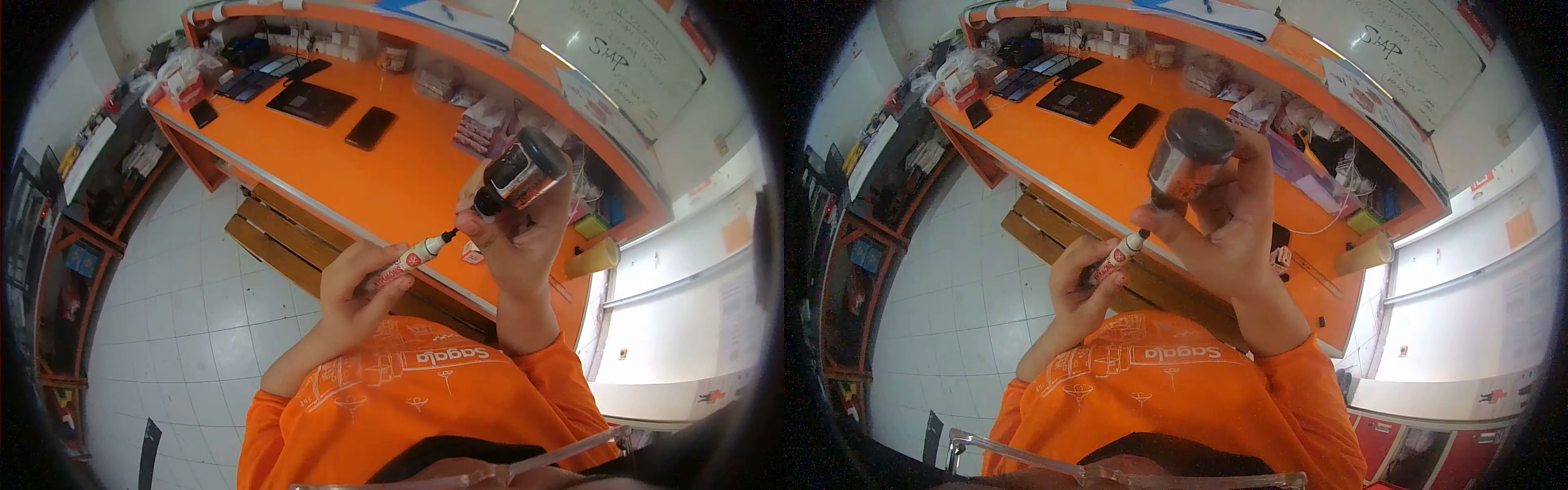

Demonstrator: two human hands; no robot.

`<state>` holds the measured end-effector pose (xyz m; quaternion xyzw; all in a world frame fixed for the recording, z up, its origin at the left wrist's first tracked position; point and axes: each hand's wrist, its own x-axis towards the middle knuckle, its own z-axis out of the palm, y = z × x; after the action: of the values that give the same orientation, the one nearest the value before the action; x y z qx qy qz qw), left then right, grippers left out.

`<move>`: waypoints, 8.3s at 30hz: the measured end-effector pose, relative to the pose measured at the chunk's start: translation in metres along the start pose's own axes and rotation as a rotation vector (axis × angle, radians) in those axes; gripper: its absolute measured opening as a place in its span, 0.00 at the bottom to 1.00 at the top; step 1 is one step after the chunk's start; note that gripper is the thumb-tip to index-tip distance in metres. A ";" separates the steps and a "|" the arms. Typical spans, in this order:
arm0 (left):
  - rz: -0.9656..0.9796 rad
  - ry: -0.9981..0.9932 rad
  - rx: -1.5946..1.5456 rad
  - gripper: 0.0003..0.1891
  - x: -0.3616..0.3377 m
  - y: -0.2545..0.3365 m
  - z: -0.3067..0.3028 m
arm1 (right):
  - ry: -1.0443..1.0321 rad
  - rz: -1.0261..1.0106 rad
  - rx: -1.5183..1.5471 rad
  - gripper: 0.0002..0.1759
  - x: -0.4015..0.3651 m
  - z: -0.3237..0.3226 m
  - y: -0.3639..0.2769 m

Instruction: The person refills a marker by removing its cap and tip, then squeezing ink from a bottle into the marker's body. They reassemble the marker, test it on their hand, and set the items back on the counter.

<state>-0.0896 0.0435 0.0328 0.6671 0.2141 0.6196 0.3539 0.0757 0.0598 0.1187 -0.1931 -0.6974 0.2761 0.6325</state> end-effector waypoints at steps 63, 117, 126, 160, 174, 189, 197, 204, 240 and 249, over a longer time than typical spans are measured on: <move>-0.619 -0.795 -0.376 0.20 -0.019 -0.129 0.178 | 0.580 1.026 0.249 0.17 -0.259 -0.158 0.020; -0.311 -0.453 -0.045 0.19 -0.047 -0.103 0.162 | 0.528 0.834 -0.363 0.11 -0.211 -0.127 0.015; -0.248 -0.478 -0.003 0.20 -0.045 -0.100 0.161 | 0.544 0.772 -0.443 0.09 -0.220 -0.125 0.022; -0.510 -0.520 -0.074 0.18 -0.037 -0.112 0.172 | 0.692 0.862 -0.097 0.06 -0.216 -0.144 0.027; -0.304 -0.694 -0.143 0.18 -0.022 -0.113 0.254 | 0.923 0.822 -0.376 0.08 -0.246 -0.188 -0.011; -0.107 -0.821 -0.253 0.19 -0.010 -0.091 0.255 | 0.190 0.751 -0.719 0.15 -0.213 -0.218 -0.079; -0.038 -0.946 -0.232 0.19 -0.002 -0.080 0.243 | 0.052 0.795 -0.513 0.10 -0.204 -0.217 -0.080; -0.020 -0.947 -0.179 0.23 -0.017 -0.082 0.239 | 0.083 0.840 -0.398 0.09 -0.210 -0.218 -0.079; 0.026 -0.974 -0.098 0.23 -0.028 -0.076 0.241 | -0.502 0.631 -1.177 0.07 -0.219 -0.215 -0.101; 0.286 -0.878 -0.031 0.23 -0.039 -0.091 0.248 | -0.391 0.745 -0.931 0.04 -0.230 -0.229 -0.090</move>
<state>0.1611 0.0238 -0.0565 0.8839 -0.0593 0.3240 0.3320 0.3383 -0.1203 0.0077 -0.6245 -0.7331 0.1754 0.2042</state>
